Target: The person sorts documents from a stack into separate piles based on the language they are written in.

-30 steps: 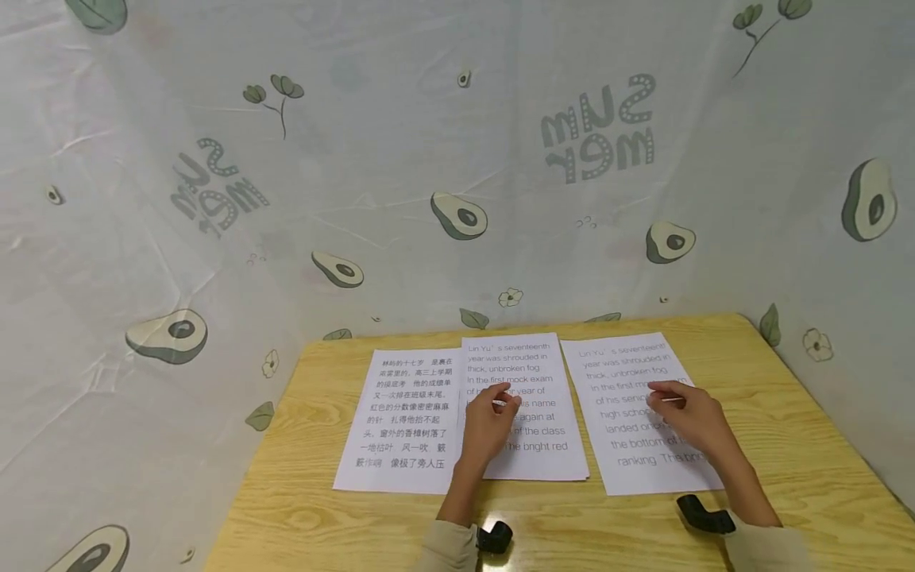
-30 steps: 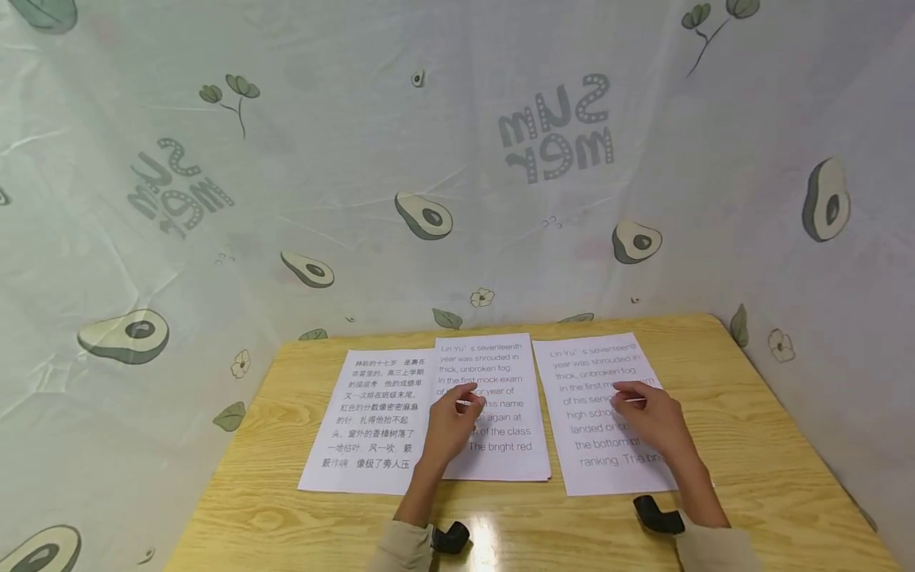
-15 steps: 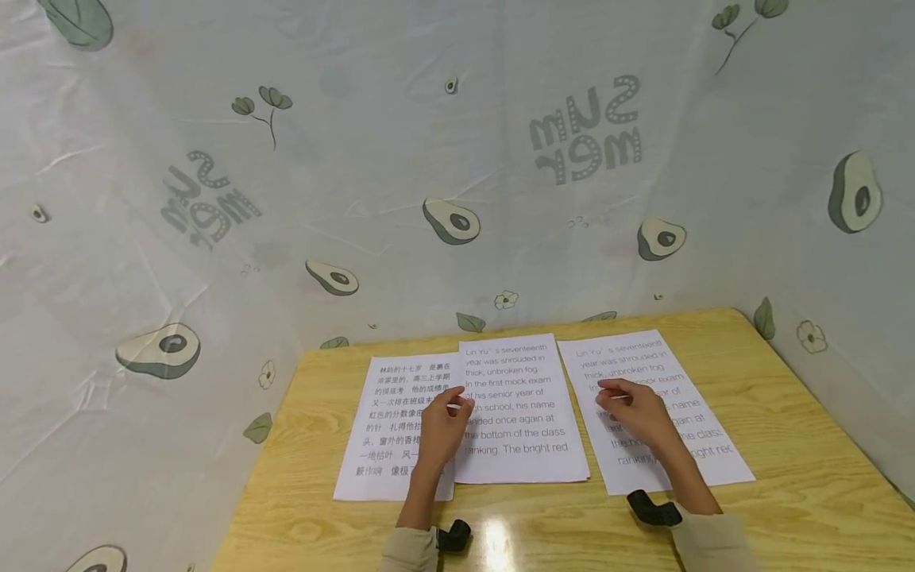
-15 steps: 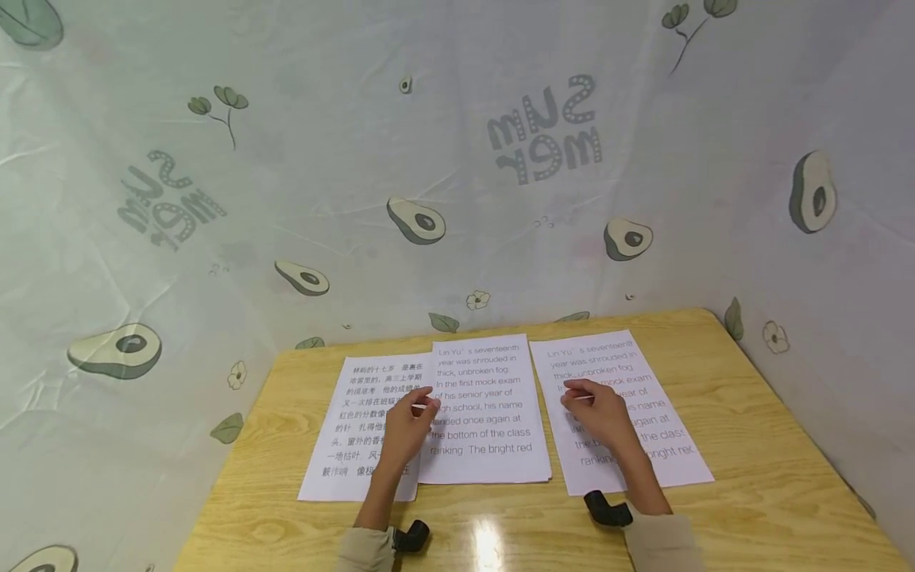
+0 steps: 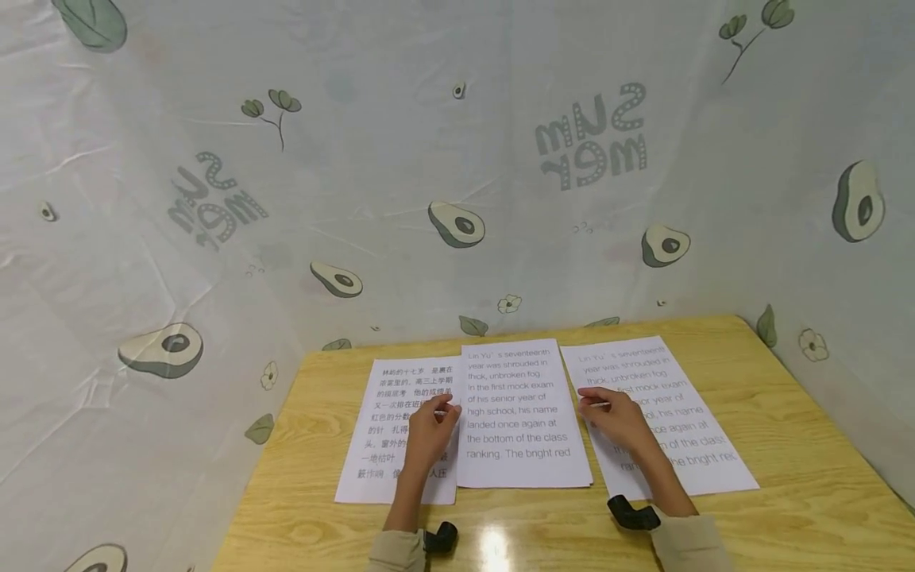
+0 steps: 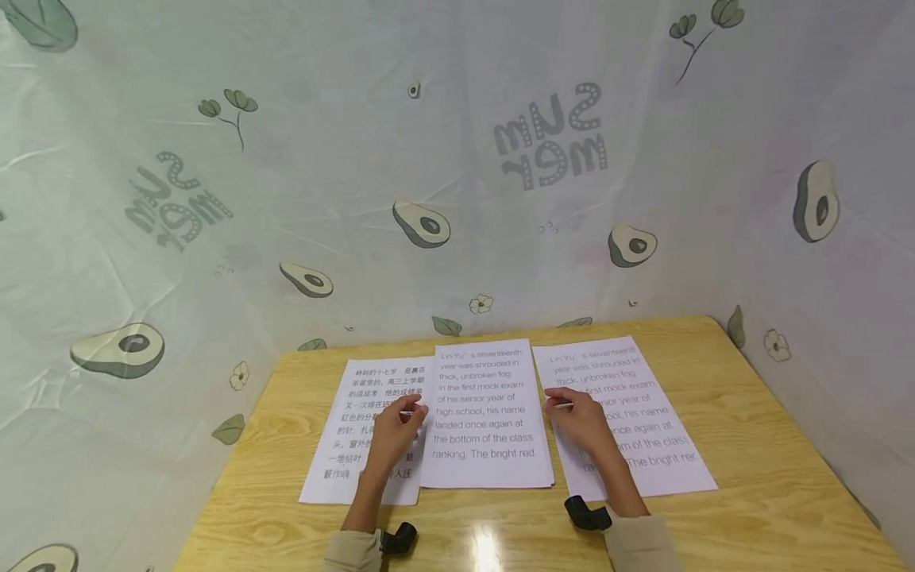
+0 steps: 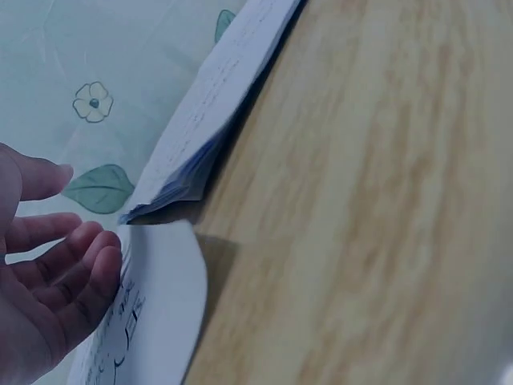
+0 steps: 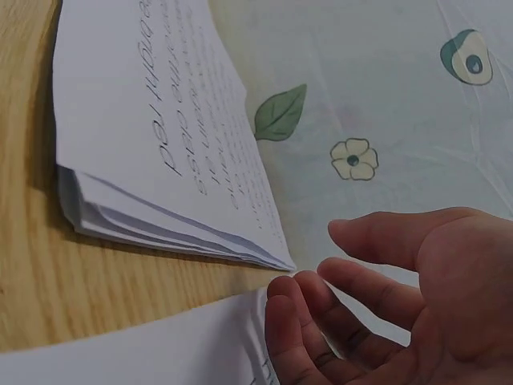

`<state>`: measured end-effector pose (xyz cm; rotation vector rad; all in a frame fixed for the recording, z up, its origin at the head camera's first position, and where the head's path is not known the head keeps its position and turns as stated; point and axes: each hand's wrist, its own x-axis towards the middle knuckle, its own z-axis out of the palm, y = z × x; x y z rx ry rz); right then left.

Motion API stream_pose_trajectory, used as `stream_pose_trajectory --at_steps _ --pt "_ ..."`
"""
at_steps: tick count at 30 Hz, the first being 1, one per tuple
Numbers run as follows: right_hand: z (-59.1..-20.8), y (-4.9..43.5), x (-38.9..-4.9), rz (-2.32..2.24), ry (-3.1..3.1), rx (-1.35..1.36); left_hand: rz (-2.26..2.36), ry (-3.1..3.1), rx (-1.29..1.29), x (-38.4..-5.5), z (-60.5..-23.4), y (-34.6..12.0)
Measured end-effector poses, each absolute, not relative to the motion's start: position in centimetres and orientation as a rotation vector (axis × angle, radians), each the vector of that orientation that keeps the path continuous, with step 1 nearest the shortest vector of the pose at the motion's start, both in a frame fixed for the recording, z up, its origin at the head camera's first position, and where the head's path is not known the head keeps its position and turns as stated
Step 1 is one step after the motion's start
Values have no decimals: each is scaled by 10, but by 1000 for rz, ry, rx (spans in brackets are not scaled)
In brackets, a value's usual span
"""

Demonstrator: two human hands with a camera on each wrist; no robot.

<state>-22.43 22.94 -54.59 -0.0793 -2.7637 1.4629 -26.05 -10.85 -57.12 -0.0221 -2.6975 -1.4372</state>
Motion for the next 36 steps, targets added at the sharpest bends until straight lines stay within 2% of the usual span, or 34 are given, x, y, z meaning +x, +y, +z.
stream_pose_trajectory --at_steps 19,36 --pt "-548 225 -224 1385 -2834 -72 -1358 -2837 -22 -260 -572 -105" --pt "-552 218 -220 1321 -2849 -66 -1265 -2863 -148 -255 -569 -101"
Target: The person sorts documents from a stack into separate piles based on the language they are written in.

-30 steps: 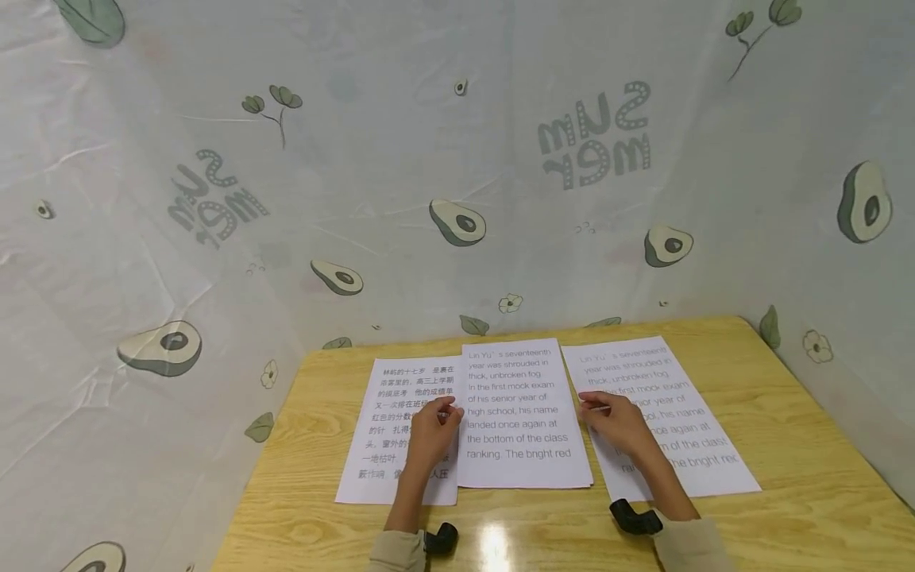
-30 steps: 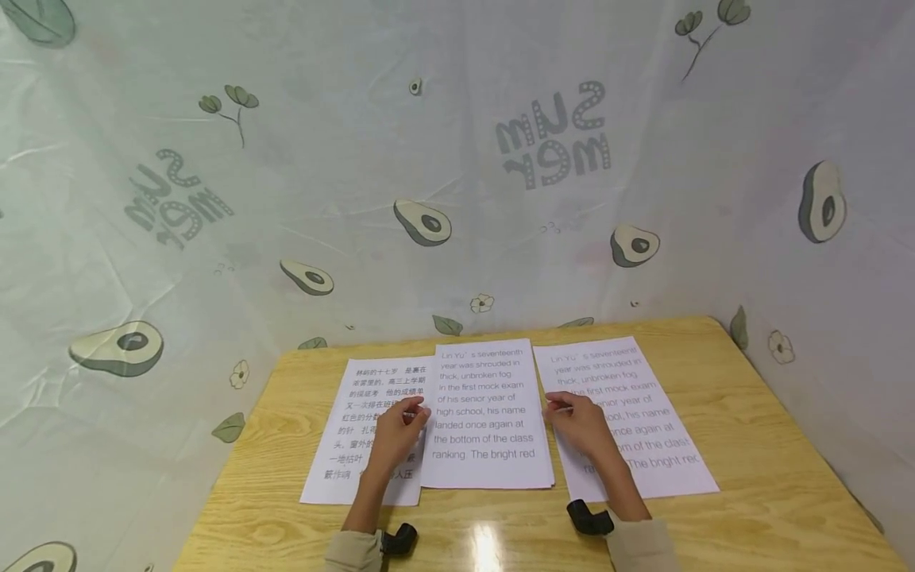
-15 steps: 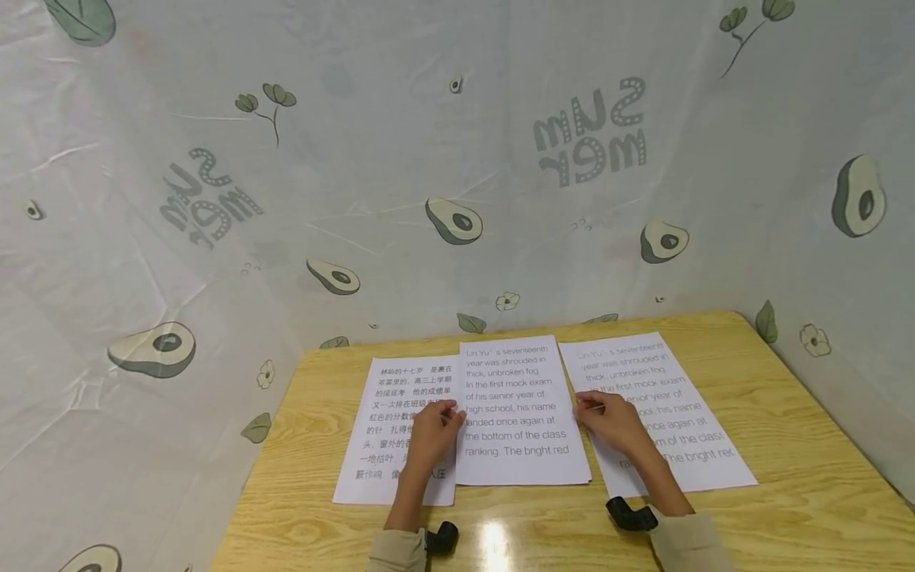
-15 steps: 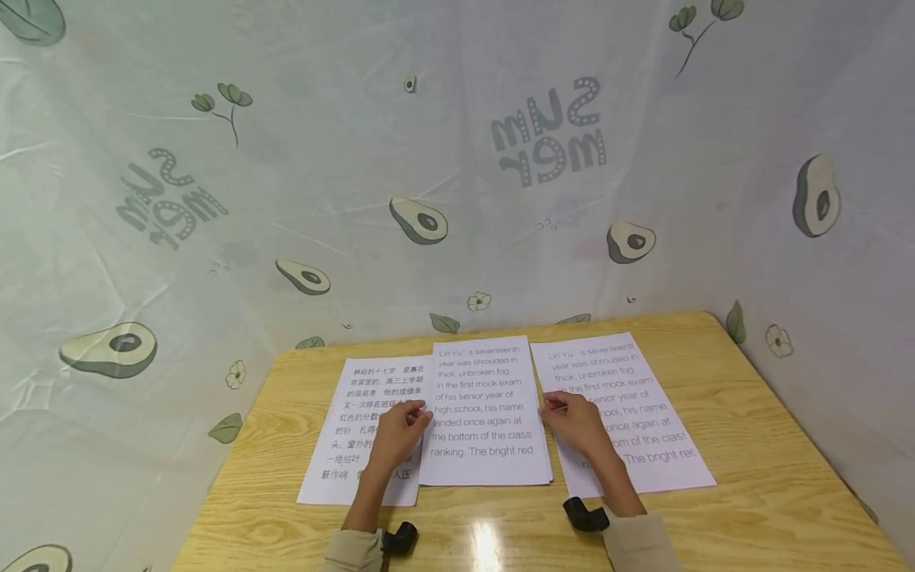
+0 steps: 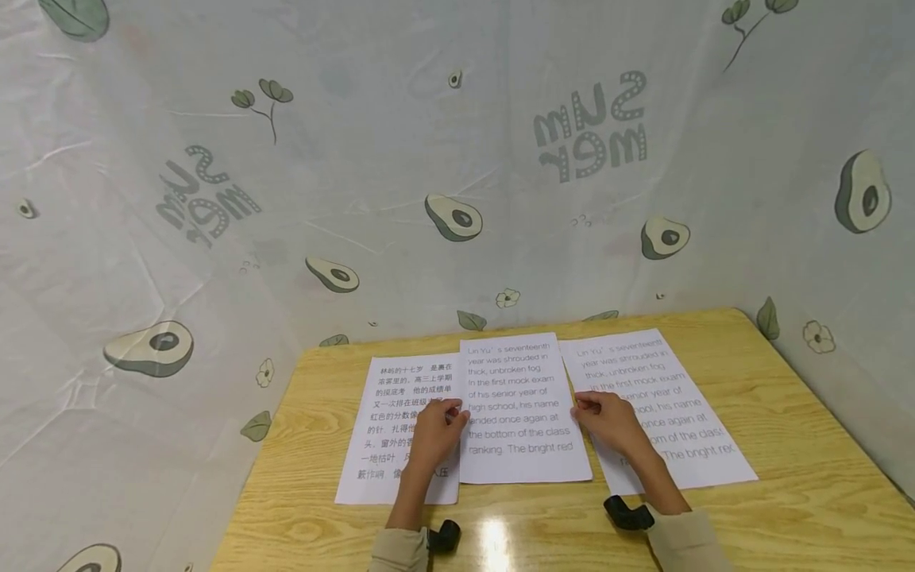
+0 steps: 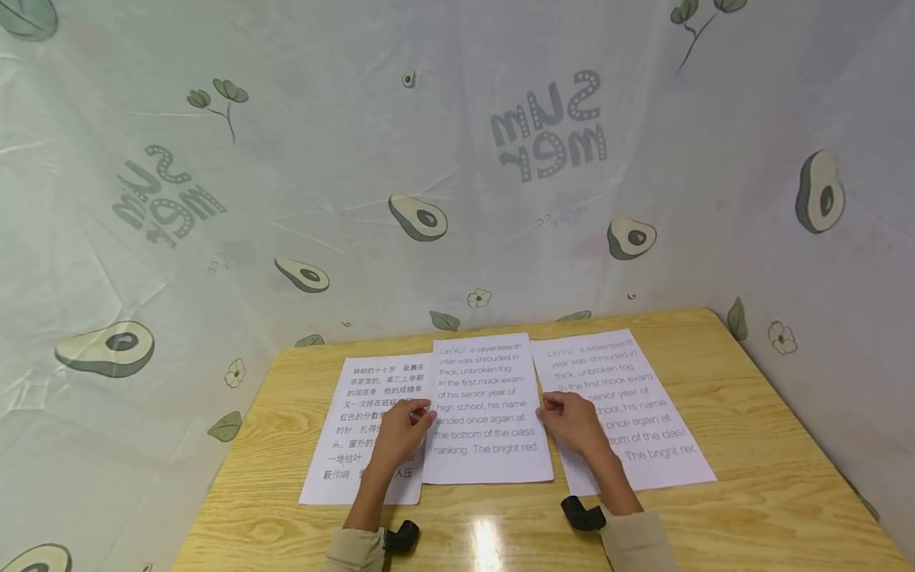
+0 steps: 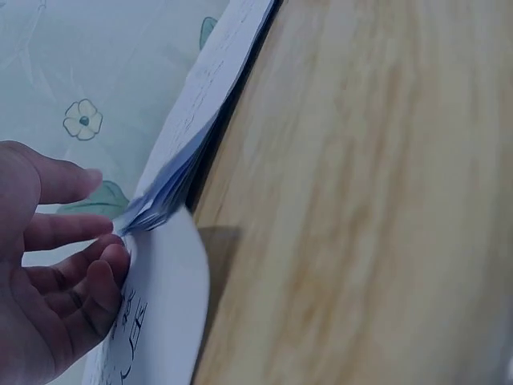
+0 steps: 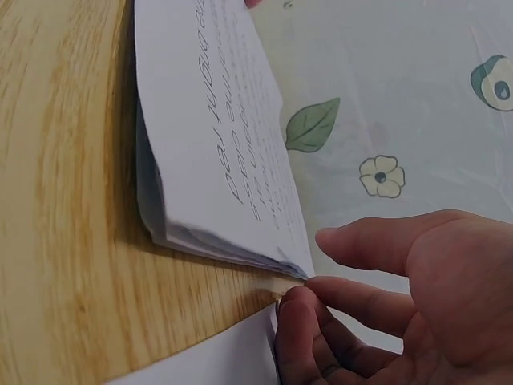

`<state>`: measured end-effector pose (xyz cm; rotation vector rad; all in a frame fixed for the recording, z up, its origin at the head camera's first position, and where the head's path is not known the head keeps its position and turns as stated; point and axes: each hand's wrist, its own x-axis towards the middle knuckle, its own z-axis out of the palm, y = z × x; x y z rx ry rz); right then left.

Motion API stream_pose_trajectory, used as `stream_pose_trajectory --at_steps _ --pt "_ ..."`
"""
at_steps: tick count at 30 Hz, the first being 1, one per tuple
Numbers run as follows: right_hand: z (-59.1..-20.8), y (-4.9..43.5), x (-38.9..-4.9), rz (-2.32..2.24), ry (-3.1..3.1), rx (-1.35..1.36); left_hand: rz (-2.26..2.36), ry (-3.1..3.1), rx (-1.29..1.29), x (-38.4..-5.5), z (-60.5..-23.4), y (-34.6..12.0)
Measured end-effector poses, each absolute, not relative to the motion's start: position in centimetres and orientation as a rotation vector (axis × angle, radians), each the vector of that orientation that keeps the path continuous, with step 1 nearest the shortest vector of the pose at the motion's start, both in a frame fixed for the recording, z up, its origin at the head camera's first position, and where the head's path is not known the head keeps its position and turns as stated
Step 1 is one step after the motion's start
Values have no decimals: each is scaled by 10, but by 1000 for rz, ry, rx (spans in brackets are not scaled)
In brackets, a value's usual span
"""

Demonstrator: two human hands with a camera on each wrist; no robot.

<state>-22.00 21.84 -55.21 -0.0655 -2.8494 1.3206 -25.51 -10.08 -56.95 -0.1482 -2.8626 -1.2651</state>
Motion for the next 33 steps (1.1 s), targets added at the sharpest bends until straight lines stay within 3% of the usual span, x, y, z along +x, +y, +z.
stream_pose_trajectory --at_steps 23,33 --pt "-546 208 -221 1387 -2755 10 -1367 -2754 -260 -250 -561 -88" --pt "-542 212 -221 1538 -2646 -61 -1486 -2692 -189 -252 -556 -97"
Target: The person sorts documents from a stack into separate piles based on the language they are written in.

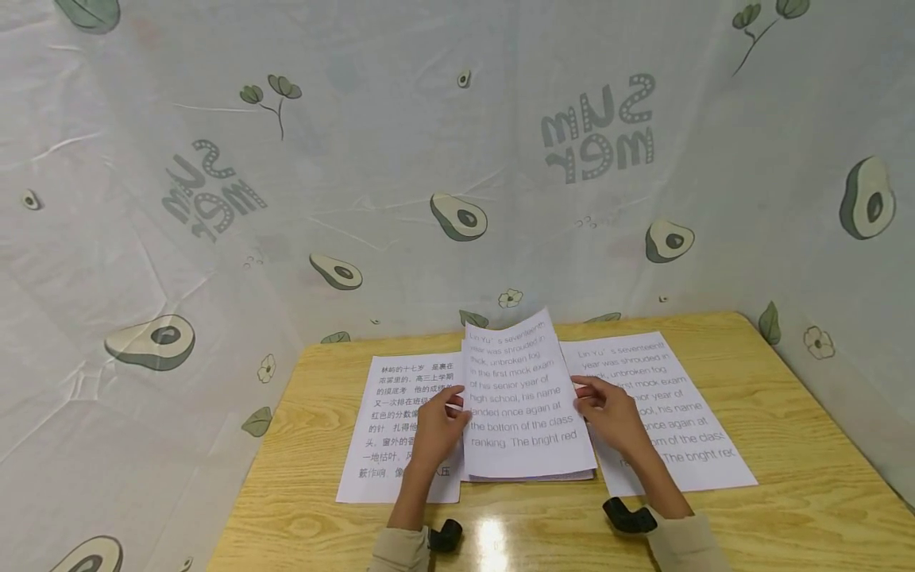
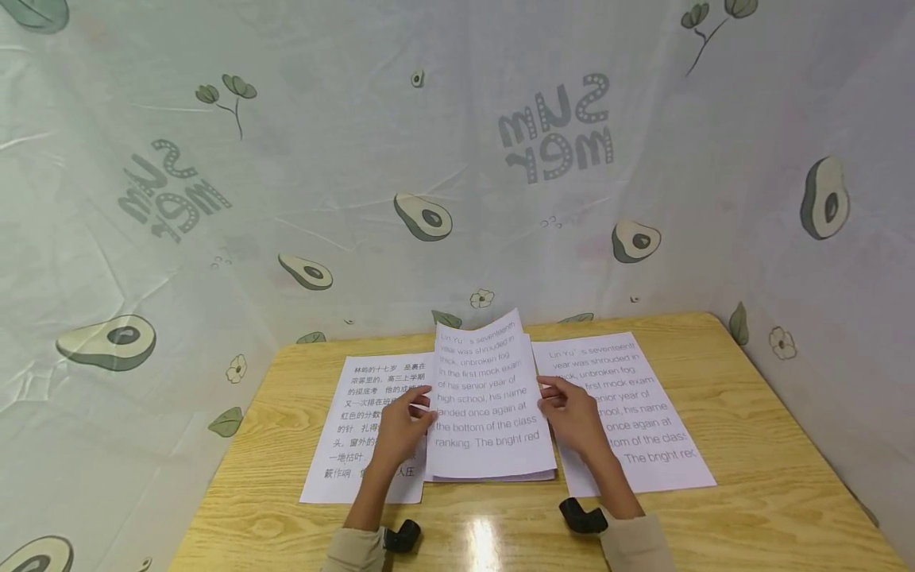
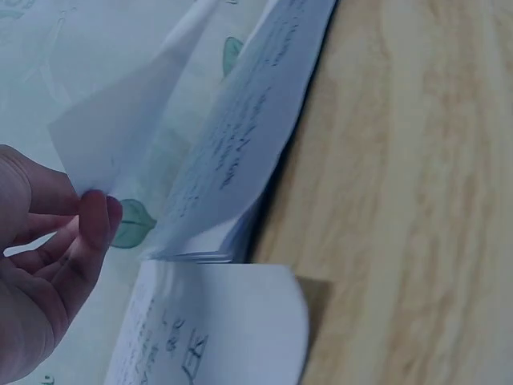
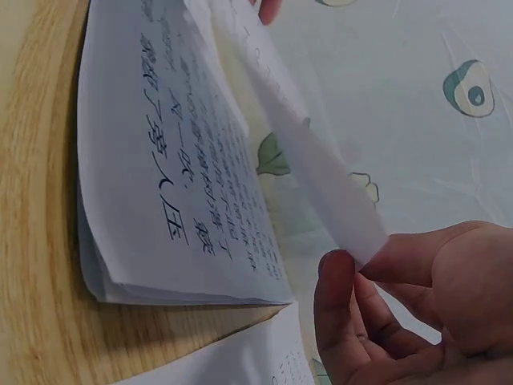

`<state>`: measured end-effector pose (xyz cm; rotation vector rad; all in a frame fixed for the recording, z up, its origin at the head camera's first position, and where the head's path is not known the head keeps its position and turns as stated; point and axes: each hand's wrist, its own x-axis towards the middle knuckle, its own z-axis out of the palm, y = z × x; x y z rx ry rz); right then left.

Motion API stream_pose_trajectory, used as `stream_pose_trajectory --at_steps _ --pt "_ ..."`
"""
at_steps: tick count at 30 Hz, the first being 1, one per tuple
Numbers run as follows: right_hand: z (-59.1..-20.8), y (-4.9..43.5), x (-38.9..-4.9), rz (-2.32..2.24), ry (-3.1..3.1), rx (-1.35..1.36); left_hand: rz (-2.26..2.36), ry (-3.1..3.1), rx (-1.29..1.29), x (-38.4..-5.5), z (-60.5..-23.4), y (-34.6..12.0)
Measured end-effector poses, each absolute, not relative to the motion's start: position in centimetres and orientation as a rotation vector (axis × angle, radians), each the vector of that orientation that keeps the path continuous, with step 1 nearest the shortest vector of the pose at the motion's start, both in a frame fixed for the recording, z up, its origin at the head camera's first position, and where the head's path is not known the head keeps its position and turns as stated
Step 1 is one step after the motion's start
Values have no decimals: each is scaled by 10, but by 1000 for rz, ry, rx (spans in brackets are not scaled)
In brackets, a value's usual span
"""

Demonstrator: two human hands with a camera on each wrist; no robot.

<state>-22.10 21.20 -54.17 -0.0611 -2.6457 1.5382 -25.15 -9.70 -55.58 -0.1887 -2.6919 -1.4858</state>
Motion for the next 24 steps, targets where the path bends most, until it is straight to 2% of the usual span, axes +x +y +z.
stream_pose_trajectory --at_steps 8,24 --pt "-539 218 -219 1806 -2577 -92 -1565 -2660 -138 -255 -553 -105" --pt "-539 221 -220 1861 -2597 -131 -1625 -2637 -126 -252 -550 -106"
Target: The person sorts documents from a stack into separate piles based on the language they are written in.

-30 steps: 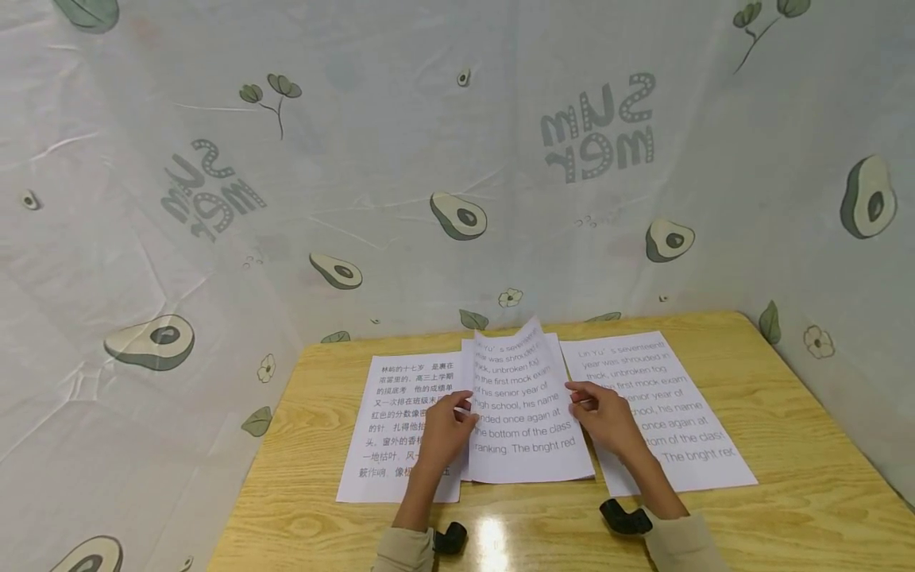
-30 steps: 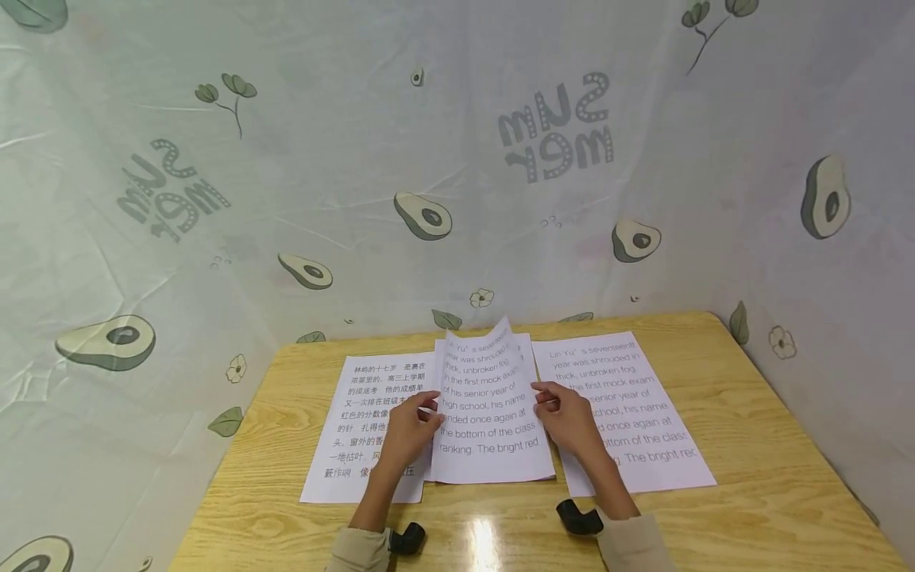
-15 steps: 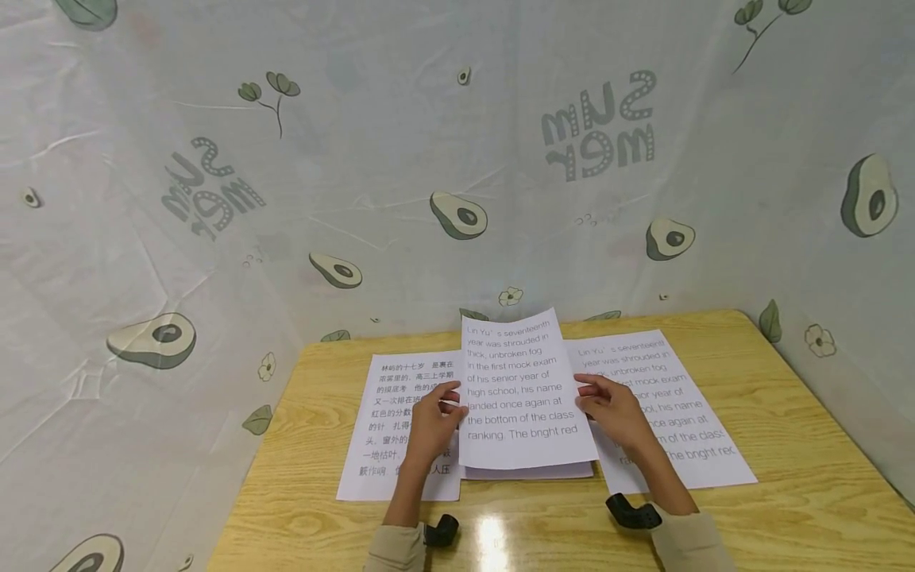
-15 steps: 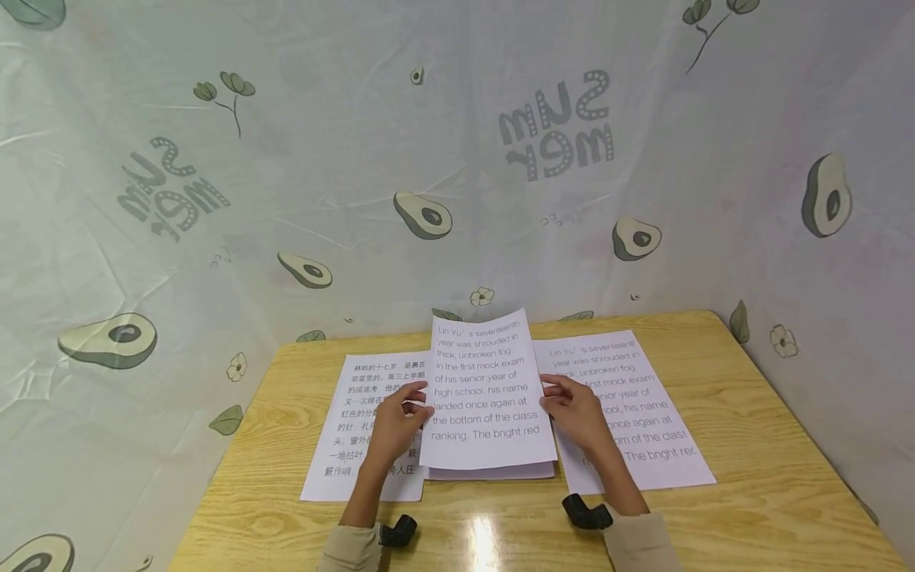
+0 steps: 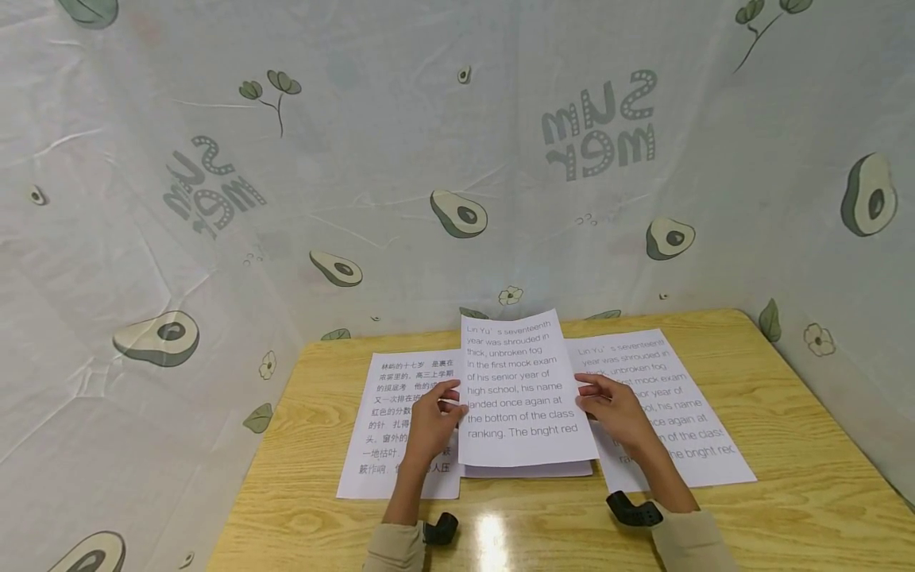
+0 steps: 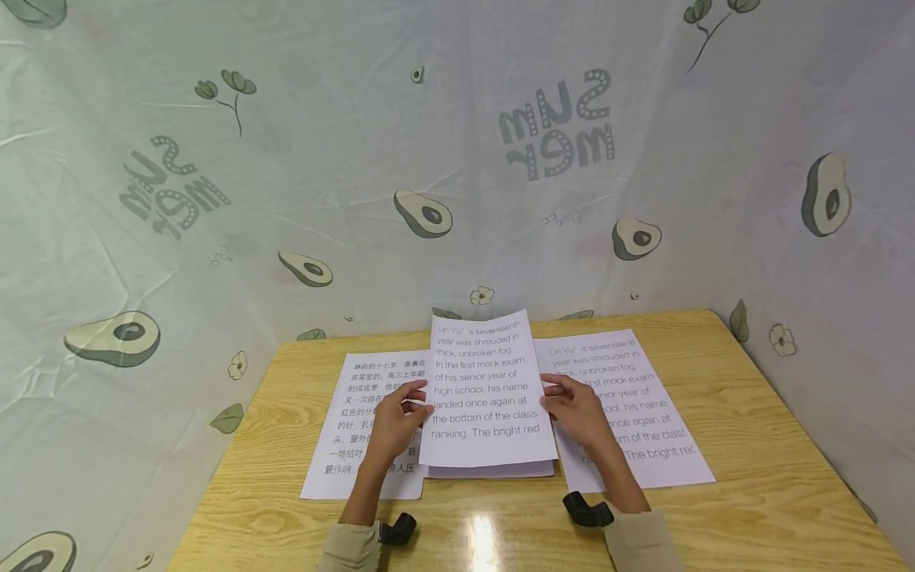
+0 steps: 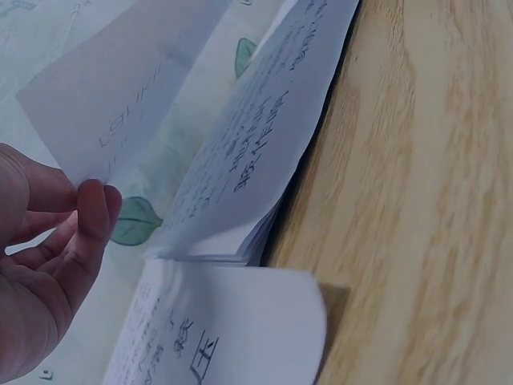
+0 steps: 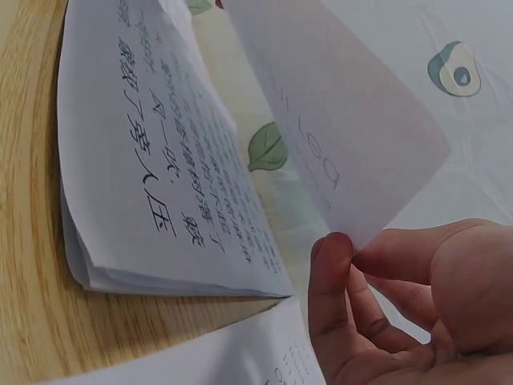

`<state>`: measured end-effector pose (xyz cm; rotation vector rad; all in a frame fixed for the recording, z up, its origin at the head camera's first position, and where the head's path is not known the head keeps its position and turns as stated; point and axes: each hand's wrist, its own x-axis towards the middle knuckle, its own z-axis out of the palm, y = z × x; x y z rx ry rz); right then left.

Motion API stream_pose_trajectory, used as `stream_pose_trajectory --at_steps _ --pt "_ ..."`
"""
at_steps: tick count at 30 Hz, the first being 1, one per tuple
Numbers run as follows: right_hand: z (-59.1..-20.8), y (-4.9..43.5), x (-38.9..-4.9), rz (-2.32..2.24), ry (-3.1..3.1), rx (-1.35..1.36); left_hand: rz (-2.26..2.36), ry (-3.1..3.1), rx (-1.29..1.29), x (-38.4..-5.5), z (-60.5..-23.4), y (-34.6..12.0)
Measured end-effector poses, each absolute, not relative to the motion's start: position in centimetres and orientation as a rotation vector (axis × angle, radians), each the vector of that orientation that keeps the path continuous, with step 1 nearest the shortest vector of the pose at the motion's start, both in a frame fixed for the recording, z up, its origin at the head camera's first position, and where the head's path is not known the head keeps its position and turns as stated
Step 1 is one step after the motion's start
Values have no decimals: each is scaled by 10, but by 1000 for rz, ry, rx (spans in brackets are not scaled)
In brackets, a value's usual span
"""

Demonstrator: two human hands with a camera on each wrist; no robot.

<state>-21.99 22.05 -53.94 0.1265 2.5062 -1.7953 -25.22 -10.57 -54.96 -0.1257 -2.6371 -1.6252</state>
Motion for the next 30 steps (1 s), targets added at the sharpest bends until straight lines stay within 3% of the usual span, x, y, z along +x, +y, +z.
stream_pose_trajectory --at_steps 10,30 --pt "-541 241 -215 -1745 2550 107 -1698 -2595 -106 -248 -551 -83" --pt "-553 330 -193 -1599 2705 200 -1821 -2506 -153 -235 -561 14"
